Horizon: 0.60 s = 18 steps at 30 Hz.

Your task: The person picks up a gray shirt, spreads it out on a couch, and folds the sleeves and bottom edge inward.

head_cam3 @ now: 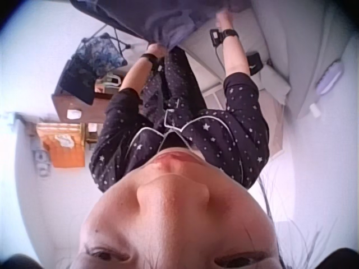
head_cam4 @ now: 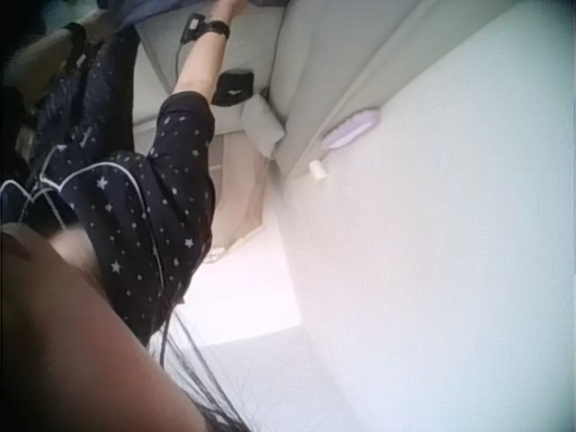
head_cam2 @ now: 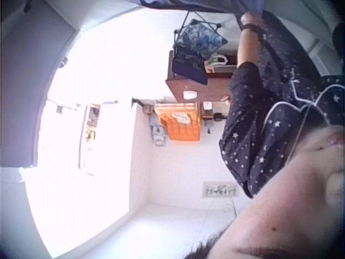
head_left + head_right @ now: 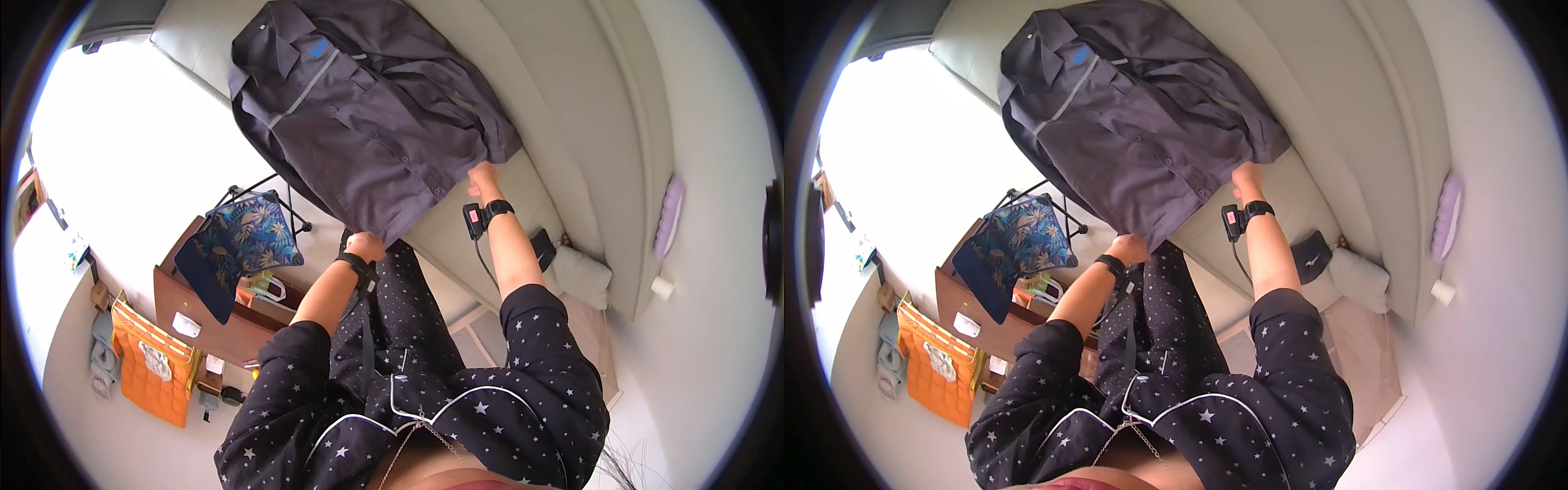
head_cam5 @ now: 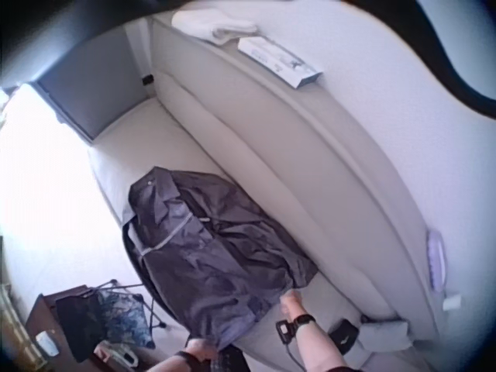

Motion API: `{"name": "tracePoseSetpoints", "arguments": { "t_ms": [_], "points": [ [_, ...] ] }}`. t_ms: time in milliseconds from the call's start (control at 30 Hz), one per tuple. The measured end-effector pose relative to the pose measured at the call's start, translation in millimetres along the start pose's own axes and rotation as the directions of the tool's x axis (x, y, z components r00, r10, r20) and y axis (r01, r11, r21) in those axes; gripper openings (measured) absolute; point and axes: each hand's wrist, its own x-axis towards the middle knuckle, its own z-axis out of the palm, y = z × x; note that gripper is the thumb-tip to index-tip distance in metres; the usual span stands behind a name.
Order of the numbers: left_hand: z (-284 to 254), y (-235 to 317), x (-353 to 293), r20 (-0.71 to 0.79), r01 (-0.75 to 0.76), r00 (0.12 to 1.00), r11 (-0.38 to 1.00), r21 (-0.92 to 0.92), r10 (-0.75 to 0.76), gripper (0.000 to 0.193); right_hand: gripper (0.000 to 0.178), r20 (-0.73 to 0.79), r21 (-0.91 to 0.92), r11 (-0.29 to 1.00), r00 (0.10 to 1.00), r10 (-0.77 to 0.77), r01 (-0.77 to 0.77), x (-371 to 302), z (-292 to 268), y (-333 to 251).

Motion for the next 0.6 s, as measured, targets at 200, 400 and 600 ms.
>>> {"name": "tracePoseSetpoints", "arguments": {
  "t_ms": [200,400,600],
  "points": [
    [-116,-48,-25,-0.666,-0.045,0.679,0.888,-0.458,-0.309,0.020,0.028,-0.032,0.100,0.995,0.999,0.018,-0.014,-41,-27,-5],
    [-229,-141,-55,-0.699,-0.190,0.197,0.673,-0.715,-0.687,0.018,0.024,-0.076,0.149,0.949,0.960,-0.268,0.277,-82,-42,-94],
    [-294,-193,-72,-0.805,-0.107,0.026,0.799,-0.591,-0.592,0.035,0.018,-0.229,0.127,0.794,0.796,-0.560,0.595,-95,-7,-196]
  ]
}}
